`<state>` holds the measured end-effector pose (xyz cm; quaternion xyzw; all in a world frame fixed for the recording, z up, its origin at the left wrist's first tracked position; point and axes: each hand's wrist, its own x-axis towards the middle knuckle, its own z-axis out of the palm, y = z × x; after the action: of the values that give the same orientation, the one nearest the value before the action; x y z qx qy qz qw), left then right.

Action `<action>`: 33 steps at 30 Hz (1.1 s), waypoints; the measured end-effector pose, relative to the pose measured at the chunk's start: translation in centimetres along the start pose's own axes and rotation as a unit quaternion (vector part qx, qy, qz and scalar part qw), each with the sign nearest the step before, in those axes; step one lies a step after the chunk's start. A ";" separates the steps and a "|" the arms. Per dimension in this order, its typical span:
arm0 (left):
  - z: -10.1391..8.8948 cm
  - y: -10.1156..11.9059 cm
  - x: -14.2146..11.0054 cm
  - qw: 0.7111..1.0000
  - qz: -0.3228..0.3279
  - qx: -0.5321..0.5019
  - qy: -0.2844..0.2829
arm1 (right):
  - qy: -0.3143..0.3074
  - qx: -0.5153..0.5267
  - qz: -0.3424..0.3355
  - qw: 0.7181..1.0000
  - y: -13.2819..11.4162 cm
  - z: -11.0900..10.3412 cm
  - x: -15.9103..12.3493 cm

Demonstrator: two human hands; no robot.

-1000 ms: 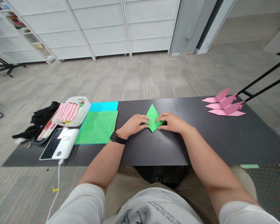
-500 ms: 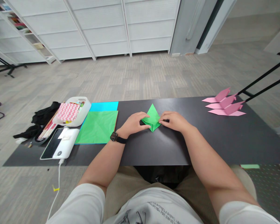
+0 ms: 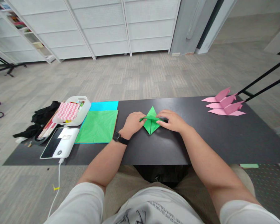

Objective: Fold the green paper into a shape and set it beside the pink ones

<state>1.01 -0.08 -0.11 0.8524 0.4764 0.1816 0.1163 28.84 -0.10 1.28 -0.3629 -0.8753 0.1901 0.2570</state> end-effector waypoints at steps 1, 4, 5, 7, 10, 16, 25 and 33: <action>0.0 0.1 0.0 1.000 -0.001 0.003 0.000 | -0.008 -0.005 0.000 1.000 0.2 0.2 0.0; -0.1 0.3 0.0 1.000 -0.001 0.003 -0.005 | -0.022 -0.015 0.007 1.000 0.9 0.7 0.0; -0.1 0.3 0.0 1.000 0.000 0.001 -0.007 | -0.026 -0.019 0.009 0.999 1.2 0.9 0.0; -0.1 0.3 -0.1 1.000 0.003 -0.005 -0.004 | -0.031 -0.032 0.016 0.999 1.6 1.2 0.0; -0.1 0.3 -0.1 1.000 0.001 -0.007 0.014 | -0.032 -0.058 0.036 0.997 2.0 1.4 0.0; -0.6 0.5 -0.3 0.999 -0.017 0.030 0.005 | -0.023 -0.090 0.061 0.994 1.9 1.3 -0.1; -0.8 1.3 -0.4 1.000 0.000 -0.022 0.009 | -0.028 -0.077 0.067 0.994 2.0 1.1 -0.1; -1.2 1.8 -0.8 0.994 0.062 -0.087 0.018 | -0.050 0.007 0.058 0.997 1.5 0.6 -0.2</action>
<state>1.48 -1.72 1.49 0.8634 0.4072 0.2449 0.1696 29.41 0.64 -0.06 -0.4016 -0.8630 0.2290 0.2038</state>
